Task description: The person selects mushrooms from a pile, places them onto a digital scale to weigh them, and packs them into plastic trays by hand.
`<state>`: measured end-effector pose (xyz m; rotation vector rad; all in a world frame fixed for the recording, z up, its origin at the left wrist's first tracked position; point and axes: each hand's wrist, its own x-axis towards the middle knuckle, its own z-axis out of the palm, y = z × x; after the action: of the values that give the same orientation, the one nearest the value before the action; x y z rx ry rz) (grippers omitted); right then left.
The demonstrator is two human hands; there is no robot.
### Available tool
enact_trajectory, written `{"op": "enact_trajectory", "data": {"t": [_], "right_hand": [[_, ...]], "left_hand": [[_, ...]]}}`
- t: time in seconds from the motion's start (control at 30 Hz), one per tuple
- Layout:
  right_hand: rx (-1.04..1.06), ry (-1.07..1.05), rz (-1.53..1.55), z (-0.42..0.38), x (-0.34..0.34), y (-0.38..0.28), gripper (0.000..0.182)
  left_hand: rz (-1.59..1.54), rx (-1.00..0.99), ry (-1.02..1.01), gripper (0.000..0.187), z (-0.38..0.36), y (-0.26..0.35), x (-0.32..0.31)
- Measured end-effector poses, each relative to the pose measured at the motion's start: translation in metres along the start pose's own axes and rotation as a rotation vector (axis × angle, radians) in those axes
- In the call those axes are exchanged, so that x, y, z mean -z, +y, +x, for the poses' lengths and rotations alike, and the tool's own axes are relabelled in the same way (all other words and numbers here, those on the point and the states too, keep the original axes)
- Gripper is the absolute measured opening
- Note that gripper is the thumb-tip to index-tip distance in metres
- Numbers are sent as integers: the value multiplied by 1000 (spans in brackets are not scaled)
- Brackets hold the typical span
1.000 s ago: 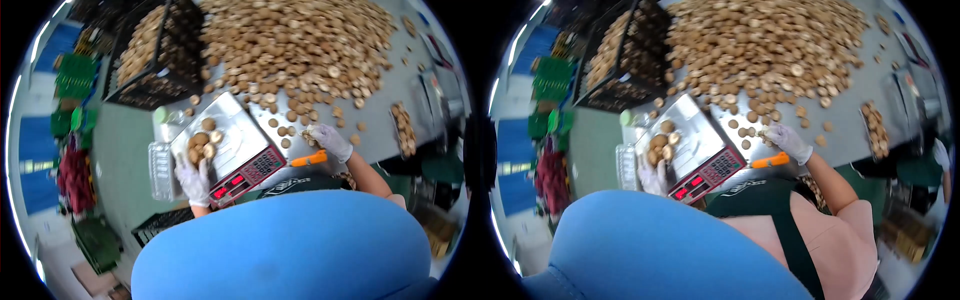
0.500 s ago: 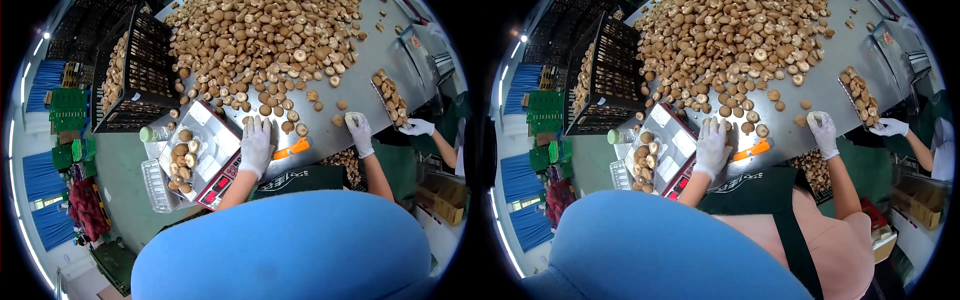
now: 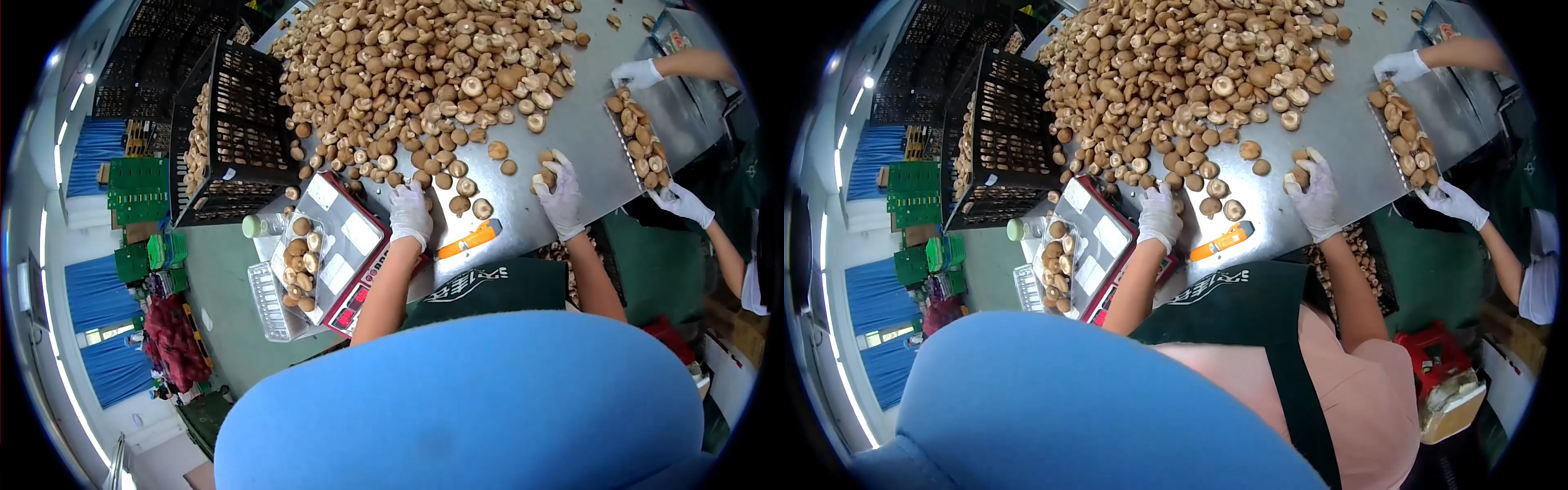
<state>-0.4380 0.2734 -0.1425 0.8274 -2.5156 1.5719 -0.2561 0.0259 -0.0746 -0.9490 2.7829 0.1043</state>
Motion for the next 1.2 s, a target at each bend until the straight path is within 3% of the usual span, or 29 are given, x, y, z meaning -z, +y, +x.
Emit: {"op": "enact_trajectory", "data": {"t": [0.07,0.17,0.2,0.3,0.37,0.4,0.47,0.5,0.6,0.63,0.67,0.73,0.77,0.87,0.93,1.03,1.07,1.2], "right_hand": [[51,34,22,6,-7,-1,37],[87,-1,-41,13,-12,0,38],[83,0,-40,14,-14,0,38],[126,10,-103,16,-17,-1,39],[101,-17,-116,18,-15,-4,40],[99,-17,-120,19,-15,-4,40],[104,-30,-140,20,-15,-3,40],[107,-33,-138,21,-16,-2,40],[122,-18,-151,26,-20,1,39],[101,-31,-133,29,-19,0,38],[78,-43,-115,31,-19,-1,38],[87,-43,-130,35,-17,-5,36],[100,-45,-148,36,-18,-7,35],[97,-41,-122,38,-23,-9,32],[116,-51,-112,39,-25,-14,32],[124,-57,-91,40,-29,-18,30],[113,-57,-81,41,-29,-19,29],[112,-50,-72,40,-27,-18,27]], "left_hand": [[-76,-74,59,46,-2,-3,-11],[-270,-187,126,40,-16,16,-4],[-344,-254,140,49,-18,20,-1],[-556,-190,104,61,-21,32,4],[-377,-131,383,74,-14,30,12],[-227,-20,373,84,-9,26,16],[-251,86,290,93,1,10,4],[-438,152,93,98,4,4,2],[-472,89,218,94,-7,11,-15],[-599,116,224,85,-15,15,-18],[-515,107,262,80,-22,21,-22],[-825,44,263,76,-28,21,-45],[-825,-69,361,73,-30,25,-59],[-750,-146,320,71,-31,45,-39],[-867,-154,98,72,-30,61,-12],[-800,-326,58,72,-27,81,-20],[-718,-447,146,75,-24,83,-19],[-581,-468,111,69,-11,88,6]]}}
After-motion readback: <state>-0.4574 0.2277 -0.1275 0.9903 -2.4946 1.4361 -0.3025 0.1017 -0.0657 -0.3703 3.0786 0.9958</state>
